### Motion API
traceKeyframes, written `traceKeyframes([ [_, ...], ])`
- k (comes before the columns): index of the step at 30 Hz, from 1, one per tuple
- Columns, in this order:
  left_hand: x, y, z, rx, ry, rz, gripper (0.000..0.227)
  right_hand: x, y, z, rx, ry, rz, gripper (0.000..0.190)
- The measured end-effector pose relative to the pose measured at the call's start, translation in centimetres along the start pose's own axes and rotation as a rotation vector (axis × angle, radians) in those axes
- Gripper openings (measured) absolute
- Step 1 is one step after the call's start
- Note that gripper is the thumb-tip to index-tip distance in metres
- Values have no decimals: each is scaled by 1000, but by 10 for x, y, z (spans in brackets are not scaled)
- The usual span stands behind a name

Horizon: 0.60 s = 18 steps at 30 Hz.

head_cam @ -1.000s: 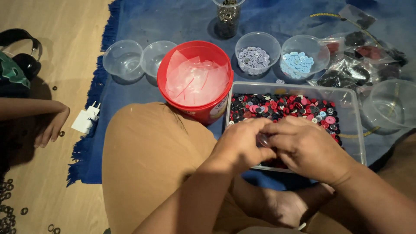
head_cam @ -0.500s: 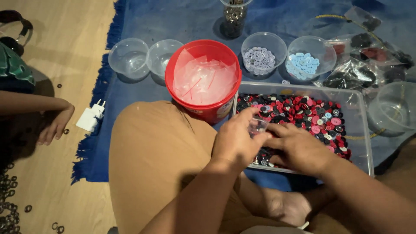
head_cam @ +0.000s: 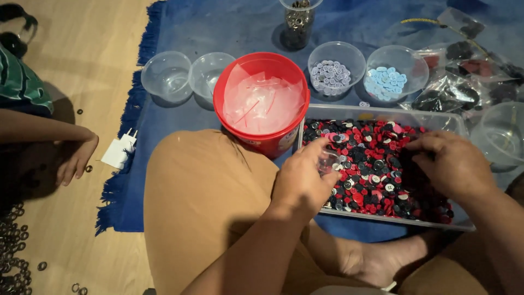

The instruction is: Sorting and bagging small buttons of various colors from a large mixed container.

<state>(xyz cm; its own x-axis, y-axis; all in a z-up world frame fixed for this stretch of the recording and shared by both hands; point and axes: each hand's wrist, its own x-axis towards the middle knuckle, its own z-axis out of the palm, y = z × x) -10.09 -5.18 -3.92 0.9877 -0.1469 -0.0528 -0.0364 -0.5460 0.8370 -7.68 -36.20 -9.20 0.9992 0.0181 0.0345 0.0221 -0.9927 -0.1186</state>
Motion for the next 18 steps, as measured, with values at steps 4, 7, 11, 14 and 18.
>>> traceKeyframes([
  [4, 0, -5, 5, 16, 12, 12, 61, 1, -29, -3, 87, -113, -14, 37],
  [7, -3, -8, 7, 36, 33, 74, 63, 1, -45, 10, 226, -236, -260, 25],
  [11, -2, -8, 8, 66, -7, 44, 63, 2, -56, 5, 139, -476, -31, 29],
  [14, -2, -8, 7, 60, -16, 37, 63, 2, -63, -13, 265, -507, 161, 15],
  [18, -1, -5, 6, 61, -50, 3, 62, 4, -32, 1, 641, -460, 335, 10],
])
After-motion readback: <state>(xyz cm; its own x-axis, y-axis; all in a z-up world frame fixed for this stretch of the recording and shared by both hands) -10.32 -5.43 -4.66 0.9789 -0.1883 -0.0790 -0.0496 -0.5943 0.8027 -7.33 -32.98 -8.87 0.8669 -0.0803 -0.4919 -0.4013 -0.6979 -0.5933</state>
